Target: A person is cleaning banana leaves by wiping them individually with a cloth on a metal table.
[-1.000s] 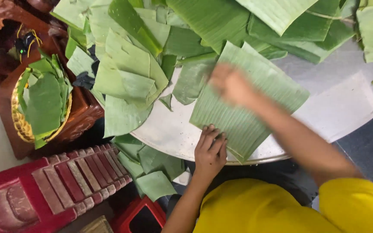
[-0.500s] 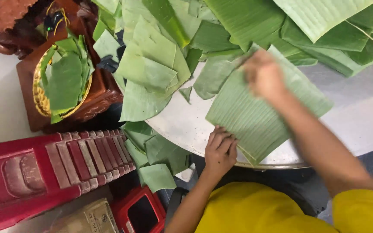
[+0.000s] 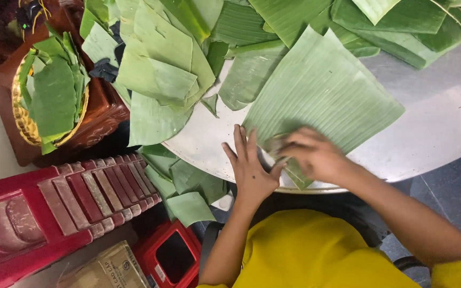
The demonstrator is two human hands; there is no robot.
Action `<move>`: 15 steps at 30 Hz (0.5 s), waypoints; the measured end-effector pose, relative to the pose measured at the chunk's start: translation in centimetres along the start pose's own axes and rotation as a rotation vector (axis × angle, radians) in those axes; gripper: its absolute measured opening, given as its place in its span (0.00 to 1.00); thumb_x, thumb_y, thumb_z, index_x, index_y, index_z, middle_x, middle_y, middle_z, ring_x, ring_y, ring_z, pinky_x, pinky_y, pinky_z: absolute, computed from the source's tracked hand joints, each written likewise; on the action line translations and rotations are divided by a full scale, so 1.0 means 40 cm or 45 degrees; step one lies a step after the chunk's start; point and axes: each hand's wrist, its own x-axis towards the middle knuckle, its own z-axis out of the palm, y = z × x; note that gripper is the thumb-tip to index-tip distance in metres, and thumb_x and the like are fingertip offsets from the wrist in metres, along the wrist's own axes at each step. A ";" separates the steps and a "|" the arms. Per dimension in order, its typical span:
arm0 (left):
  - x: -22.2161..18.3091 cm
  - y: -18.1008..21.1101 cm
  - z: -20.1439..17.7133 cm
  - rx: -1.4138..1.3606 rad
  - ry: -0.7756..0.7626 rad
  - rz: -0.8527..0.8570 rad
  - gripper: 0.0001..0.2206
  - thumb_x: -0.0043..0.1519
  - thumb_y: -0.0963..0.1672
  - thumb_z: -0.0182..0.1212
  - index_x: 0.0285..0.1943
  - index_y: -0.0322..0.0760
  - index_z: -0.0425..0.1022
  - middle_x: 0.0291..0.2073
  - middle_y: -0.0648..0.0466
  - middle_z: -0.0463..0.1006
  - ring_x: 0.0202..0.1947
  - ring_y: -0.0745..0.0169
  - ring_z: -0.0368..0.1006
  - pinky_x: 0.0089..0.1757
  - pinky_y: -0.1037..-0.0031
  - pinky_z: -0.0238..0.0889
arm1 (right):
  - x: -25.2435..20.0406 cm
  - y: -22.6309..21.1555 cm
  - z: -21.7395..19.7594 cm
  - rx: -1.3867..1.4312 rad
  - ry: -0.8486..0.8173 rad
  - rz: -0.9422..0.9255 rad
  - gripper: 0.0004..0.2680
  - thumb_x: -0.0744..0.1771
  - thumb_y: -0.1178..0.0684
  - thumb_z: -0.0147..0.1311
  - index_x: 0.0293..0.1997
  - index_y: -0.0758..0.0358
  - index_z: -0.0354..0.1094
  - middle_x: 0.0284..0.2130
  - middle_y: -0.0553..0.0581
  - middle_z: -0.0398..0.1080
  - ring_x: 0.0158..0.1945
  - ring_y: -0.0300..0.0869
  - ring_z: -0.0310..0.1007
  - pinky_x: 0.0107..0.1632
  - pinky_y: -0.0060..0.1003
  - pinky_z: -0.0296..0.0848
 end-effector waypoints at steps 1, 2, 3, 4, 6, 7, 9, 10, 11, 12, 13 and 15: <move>0.002 0.006 -0.004 -0.008 -0.017 -0.005 0.47 0.47 0.43 0.78 0.76 0.29 0.53 0.74 0.23 0.44 0.74 0.19 0.46 0.61 0.21 0.22 | -0.031 0.025 -0.028 -0.111 0.107 0.103 0.10 0.62 0.64 0.55 0.43 0.57 0.75 0.40 0.59 0.68 0.43 0.56 0.68 0.46 0.50 0.68; 0.002 0.013 -0.009 -0.017 -0.034 -0.011 0.42 0.49 0.44 0.78 0.73 0.30 0.59 0.74 0.23 0.45 0.74 0.21 0.48 0.61 0.21 0.21 | -0.062 0.049 -0.057 -0.222 0.214 0.204 0.10 0.62 0.65 0.54 0.45 0.60 0.75 0.42 0.61 0.68 0.46 0.57 0.68 0.48 0.51 0.68; -0.005 0.002 -0.005 -0.018 -0.033 -0.010 0.42 0.49 0.44 0.78 0.73 0.30 0.59 0.74 0.23 0.45 0.74 0.21 0.48 0.61 0.21 0.21 | -0.101 0.074 -0.089 -0.223 0.214 0.203 0.10 0.62 0.65 0.54 0.45 0.60 0.75 0.42 0.61 0.68 0.46 0.57 0.68 0.48 0.51 0.68; -0.013 -0.007 0.002 0.071 -0.039 0.032 0.35 0.57 0.51 0.66 0.73 0.35 0.61 0.76 0.27 0.42 0.76 0.23 0.47 0.63 0.22 0.23 | -0.141 0.100 -0.124 -0.390 0.381 0.356 0.12 0.63 0.68 0.52 0.48 0.64 0.76 0.45 0.65 0.69 0.50 0.59 0.67 0.51 0.53 0.68; -0.032 -0.009 0.014 0.156 -0.057 0.095 0.31 0.66 0.58 0.53 0.72 0.39 0.63 0.78 0.31 0.39 0.78 0.26 0.46 0.66 0.23 0.26 | -0.178 0.115 -0.165 -0.568 0.567 0.519 0.13 0.65 0.71 0.50 0.51 0.68 0.76 0.48 0.69 0.70 0.54 0.61 0.67 0.54 0.54 0.68; -0.036 -0.004 0.019 0.169 -0.044 0.261 0.24 0.68 0.52 0.54 0.70 0.37 0.65 0.75 0.34 0.50 0.76 0.26 0.50 0.67 0.28 0.37 | -0.171 0.103 -0.173 -0.603 0.606 0.545 0.14 0.64 0.70 0.49 0.51 0.68 0.76 0.47 0.69 0.69 0.52 0.60 0.66 0.53 0.53 0.66; -0.038 0.026 0.031 0.169 -0.048 0.467 0.19 0.70 0.45 0.54 0.68 0.35 0.68 0.72 0.36 0.61 0.74 0.26 0.55 0.68 0.33 0.49 | -0.167 0.079 -0.121 -0.660 0.676 0.594 0.15 0.64 0.70 0.49 0.52 0.68 0.76 0.46 0.69 0.69 0.49 0.60 0.65 0.51 0.52 0.65; -0.036 0.048 0.038 0.079 -0.141 0.484 0.16 0.66 0.45 0.60 0.60 0.33 0.69 0.66 0.38 0.65 0.72 0.28 0.57 0.67 0.32 0.48 | -0.166 0.070 -0.057 -0.269 0.520 0.539 0.10 0.67 0.61 0.48 0.52 0.62 0.75 0.48 0.62 0.70 0.53 0.54 0.67 0.57 0.48 0.64; -0.043 0.070 0.044 -0.012 -0.248 0.497 0.15 0.63 0.45 0.65 0.52 0.32 0.71 0.60 0.40 0.70 0.70 0.31 0.59 0.66 0.31 0.47 | -0.169 0.058 0.012 0.123 0.362 0.475 0.08 0.71 0.53 0.47 0.51 0.57 0.73 0.51 0.56 0.70 0.57 0.48 0.68 0.63 0.45 0.63; -0.043 0.078 0.046 -0.025 -0.279 0.533 0.15 0.63 0.45 0.65 0.52 0.32 0.71 0.60 0.40 0.70 0.70 0.31 0.59 0.66 0.31 0.47 | -0.133 0.015 -0.020 0.105 0.399 0.503 0.08 0.71 0.53 0.47 0.51 0.57 0.73 0.51 0.56 0.70 0.57 0.48 0.68 0.63 0.45 0.63; -0.039 0.085 0.046 0.083 -0.282 0.533 0.18 0.63 0.51 0.63 0.51 0.33 0.70 0.61 0.40 0.70 0.68 0.34 0.62 0.64 0.31 0.46 | -0.092 -0.026 -0.053 -0.062 0.400 0.302 0.08 0.68 0.62 0.51 0.48 0.63 0.75 0.45 0.55 0.72 0.55 0.50 0.71 0.61 0.44 0.72; -0.034 0.095 0.047 0.186 -0.297 0.556 0.23 0.63 0.56 0.60 0.49 0.34 0.69 0.61 0.41 0.69 0.65 0.37 0.65 0.62 0.30 0.44 | -0.092 0.015 -0.089 -0.243 0.405 0.124 0.09 0.65 0.72 0.55 0.46 0.69 0.76 0.40 0.55 0.74 0.53 0.53 0.73 0.59 0.43 0.80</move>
